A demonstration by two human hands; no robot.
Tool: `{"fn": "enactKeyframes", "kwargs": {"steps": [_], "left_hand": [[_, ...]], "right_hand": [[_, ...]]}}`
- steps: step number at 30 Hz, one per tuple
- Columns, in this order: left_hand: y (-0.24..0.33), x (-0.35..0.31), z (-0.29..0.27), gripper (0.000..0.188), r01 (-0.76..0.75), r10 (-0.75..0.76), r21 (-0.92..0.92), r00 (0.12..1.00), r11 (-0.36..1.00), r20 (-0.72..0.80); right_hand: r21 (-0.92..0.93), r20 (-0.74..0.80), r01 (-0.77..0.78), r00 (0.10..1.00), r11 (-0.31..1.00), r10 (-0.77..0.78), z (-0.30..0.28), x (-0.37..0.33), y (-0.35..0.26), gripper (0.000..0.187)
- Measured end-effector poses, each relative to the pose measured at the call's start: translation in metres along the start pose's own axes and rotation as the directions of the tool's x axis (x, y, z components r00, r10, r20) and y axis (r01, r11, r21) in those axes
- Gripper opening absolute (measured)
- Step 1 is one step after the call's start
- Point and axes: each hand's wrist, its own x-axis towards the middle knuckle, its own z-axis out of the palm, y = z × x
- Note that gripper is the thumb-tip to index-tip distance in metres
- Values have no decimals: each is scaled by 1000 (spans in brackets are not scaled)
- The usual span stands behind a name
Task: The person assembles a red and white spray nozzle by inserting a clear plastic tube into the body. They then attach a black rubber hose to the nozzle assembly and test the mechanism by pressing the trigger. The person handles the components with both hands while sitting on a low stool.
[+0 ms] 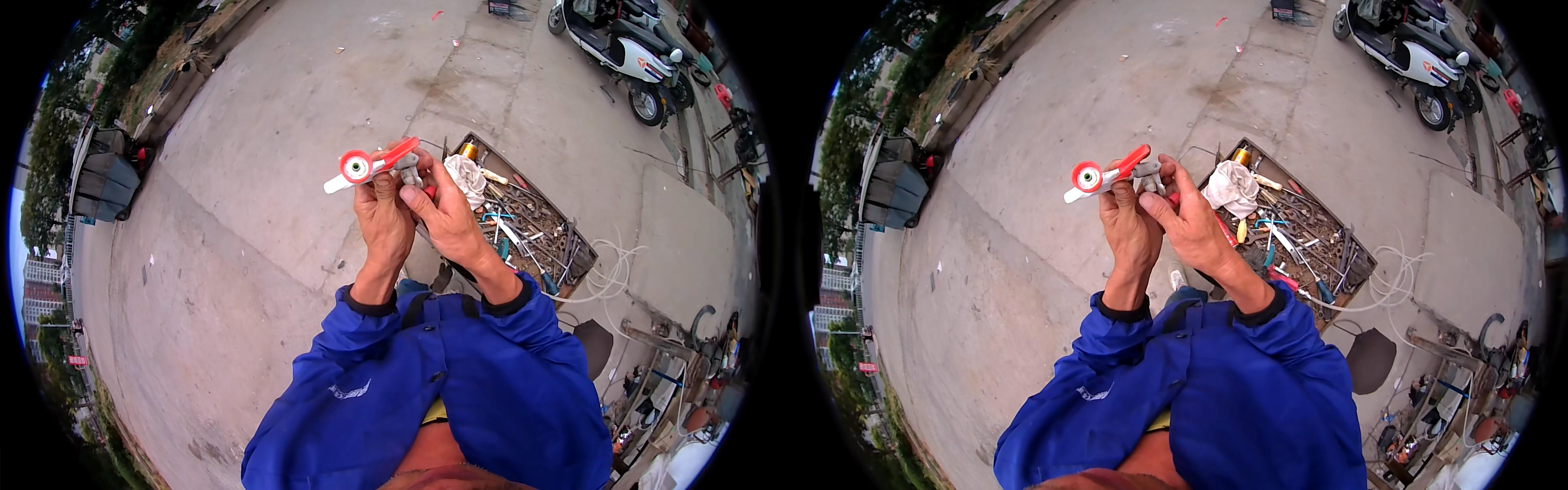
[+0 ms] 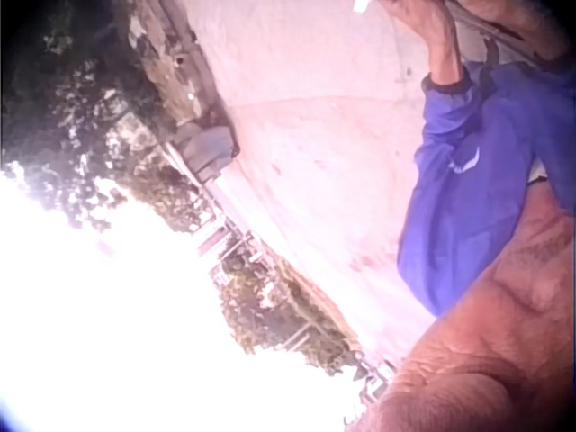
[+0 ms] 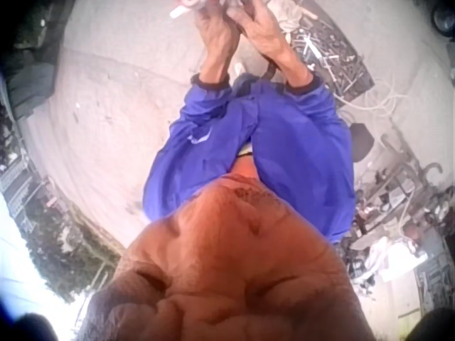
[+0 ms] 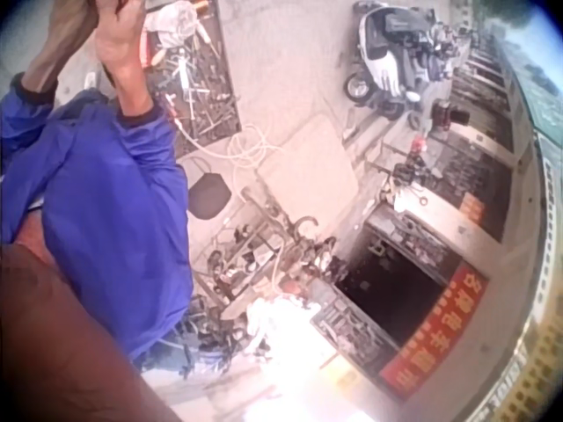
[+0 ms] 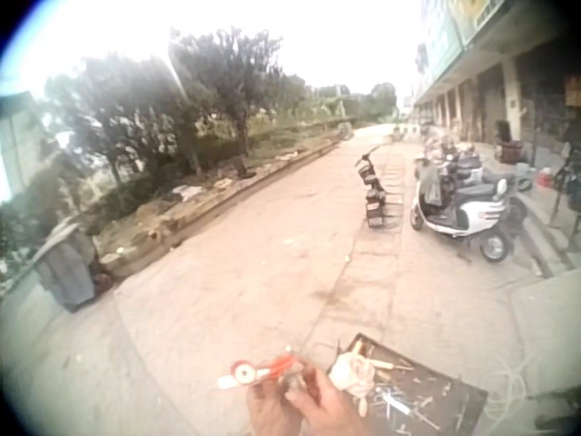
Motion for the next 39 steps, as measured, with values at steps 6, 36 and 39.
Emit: {"fn": "enactKeyframes", "kwargs": {"steps": [6, 36, 39], "left_hand": [[-4, 0, 8, 34, -9, 7, 52, 999, 999, 35], [52, -4, -6, 127, 219, -299, 224, 848, 950, 437], [61, -5, 0, 122, 247, -336, 252, 842, 936, 422]], "right_hand": [[-103, -57, -152, 988, 983, 147, -12, -5, -10, 45], [429, 186, -210, 972, 878, 141, -38, -10, -24, 28], [400, 220, -209, 967, 892, 128, -37, -9, -26, 27]]}}
